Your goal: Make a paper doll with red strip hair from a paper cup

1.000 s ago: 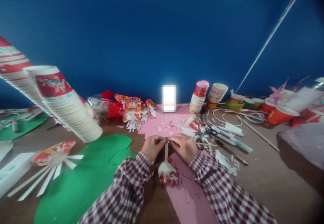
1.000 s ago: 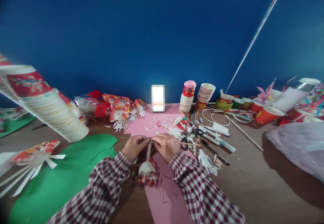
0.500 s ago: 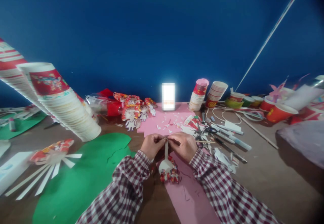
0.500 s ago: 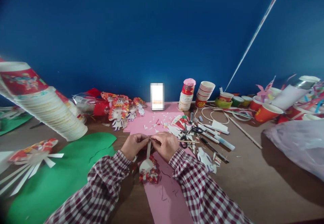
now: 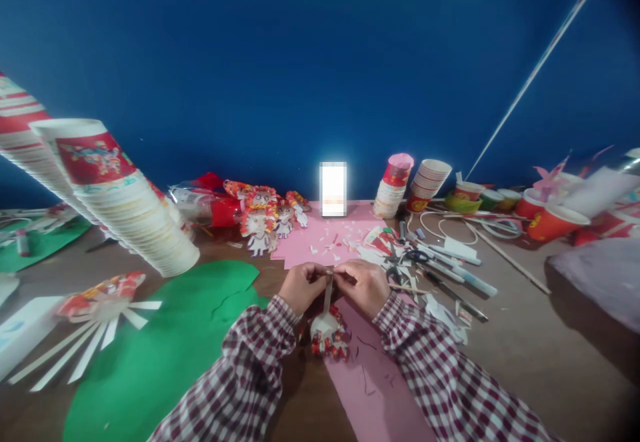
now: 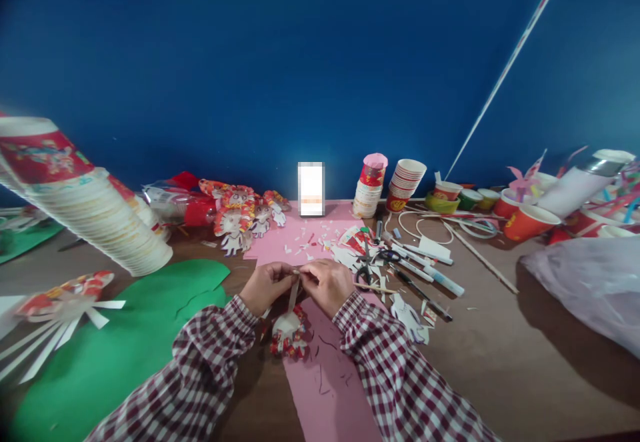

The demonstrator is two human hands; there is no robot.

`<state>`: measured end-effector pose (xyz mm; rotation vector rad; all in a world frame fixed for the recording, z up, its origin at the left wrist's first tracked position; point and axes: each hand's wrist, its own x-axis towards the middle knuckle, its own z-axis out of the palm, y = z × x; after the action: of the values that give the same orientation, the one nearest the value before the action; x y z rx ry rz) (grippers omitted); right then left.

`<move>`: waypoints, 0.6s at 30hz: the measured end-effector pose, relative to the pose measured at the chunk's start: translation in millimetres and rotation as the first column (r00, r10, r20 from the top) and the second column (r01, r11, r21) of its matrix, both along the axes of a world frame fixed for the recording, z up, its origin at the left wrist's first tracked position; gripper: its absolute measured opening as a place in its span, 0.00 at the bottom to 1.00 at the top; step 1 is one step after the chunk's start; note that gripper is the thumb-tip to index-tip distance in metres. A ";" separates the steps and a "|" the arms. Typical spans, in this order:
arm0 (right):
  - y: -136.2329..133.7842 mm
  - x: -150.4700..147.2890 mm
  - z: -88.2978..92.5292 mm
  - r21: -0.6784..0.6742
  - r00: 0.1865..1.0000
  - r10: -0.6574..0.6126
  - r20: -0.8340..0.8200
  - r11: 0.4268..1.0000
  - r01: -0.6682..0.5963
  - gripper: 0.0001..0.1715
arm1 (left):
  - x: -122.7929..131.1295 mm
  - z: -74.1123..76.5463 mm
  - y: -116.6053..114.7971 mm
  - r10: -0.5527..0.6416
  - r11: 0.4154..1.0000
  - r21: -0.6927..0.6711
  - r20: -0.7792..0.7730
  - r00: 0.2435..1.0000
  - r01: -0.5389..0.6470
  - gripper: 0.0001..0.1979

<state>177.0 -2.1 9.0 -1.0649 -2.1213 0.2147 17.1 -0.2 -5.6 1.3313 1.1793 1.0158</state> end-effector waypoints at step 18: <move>-0.7 1.5 3.7 -0.038 0.999 0.032 -0.020 0.999 -0.033 0.07 | -1.1 6.0 -2.3 -0.020 0.998 -0.066 -0.032 0.999 0.018 0.11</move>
<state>178.6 -2.7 12.6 -1.0471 -2.1261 0.2814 16.1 -2.5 0.4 1.3097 1.2119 0.9370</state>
